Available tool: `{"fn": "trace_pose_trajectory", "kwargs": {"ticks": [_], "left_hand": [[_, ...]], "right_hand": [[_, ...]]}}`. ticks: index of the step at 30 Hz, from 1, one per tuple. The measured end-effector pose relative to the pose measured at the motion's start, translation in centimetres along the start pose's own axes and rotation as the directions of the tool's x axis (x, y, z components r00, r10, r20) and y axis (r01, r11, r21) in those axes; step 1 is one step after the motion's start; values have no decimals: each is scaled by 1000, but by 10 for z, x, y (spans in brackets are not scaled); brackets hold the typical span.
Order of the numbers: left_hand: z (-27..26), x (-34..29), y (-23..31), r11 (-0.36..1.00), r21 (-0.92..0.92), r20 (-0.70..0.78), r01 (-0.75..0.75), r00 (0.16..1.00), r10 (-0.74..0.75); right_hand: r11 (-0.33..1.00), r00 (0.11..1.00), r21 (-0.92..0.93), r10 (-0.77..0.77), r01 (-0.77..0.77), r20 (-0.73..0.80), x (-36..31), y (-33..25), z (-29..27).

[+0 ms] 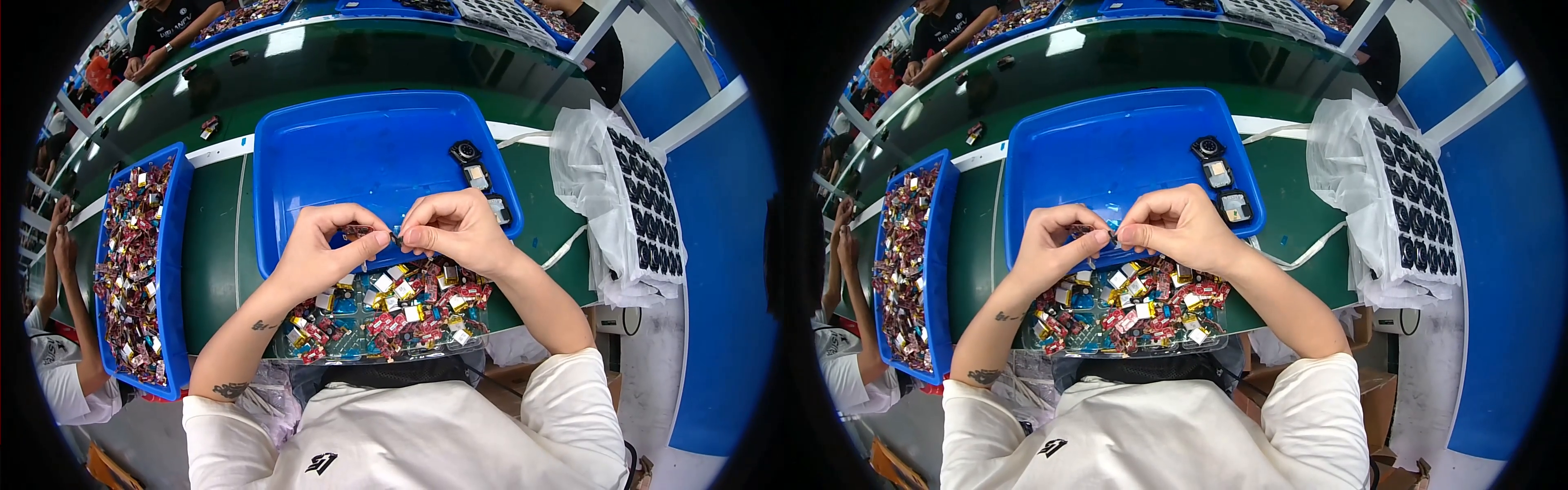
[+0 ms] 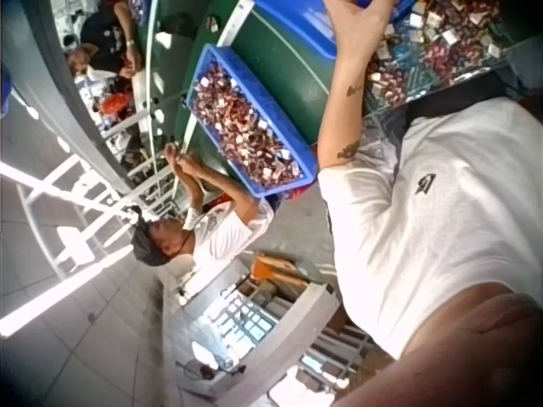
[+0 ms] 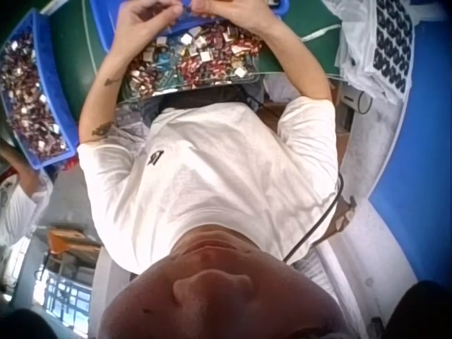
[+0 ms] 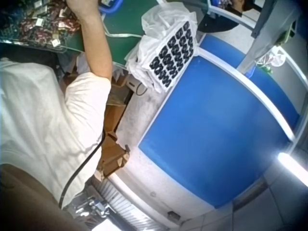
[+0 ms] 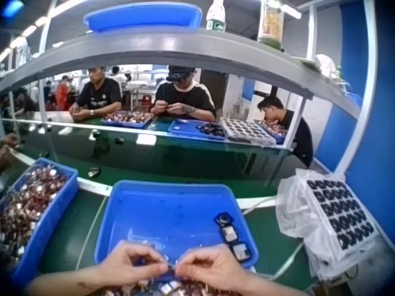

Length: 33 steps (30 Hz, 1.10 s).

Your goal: Assembling small electronic modules in a blue tray on a factory assembly line.

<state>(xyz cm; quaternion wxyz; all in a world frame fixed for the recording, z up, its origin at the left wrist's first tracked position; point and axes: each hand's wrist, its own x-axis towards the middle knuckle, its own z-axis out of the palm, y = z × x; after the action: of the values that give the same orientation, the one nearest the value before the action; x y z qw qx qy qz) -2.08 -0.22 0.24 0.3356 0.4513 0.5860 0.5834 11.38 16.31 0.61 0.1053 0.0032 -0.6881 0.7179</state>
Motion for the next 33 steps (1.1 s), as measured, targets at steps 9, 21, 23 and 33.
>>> {"fn": "trace_pose_trajectory", "kwargs": {"ticks": [9, 21, 23, 33], "left_hand": [[1, 0, -3, 994, -29, -16, -108, 994, 108], [2, 0, 0, 997, -64, -125, -38, 992, 30], [2, 0, 0, 998, -42, -130, -48, 991, 42], [4, 1, -2, 993, -3, -129, -117, 985, 116]], "right_hand": [[1000, 997, 16, 1, 0, -77, 0, -3, -2], [997, 999, 72, 25, -23, -28, 1, -6, 0], [997, 997, 27, 70, -69, -44, 1, -8, 1], [1000, 997, -23, 19, -21, -72, -1, -3, -1]]}}
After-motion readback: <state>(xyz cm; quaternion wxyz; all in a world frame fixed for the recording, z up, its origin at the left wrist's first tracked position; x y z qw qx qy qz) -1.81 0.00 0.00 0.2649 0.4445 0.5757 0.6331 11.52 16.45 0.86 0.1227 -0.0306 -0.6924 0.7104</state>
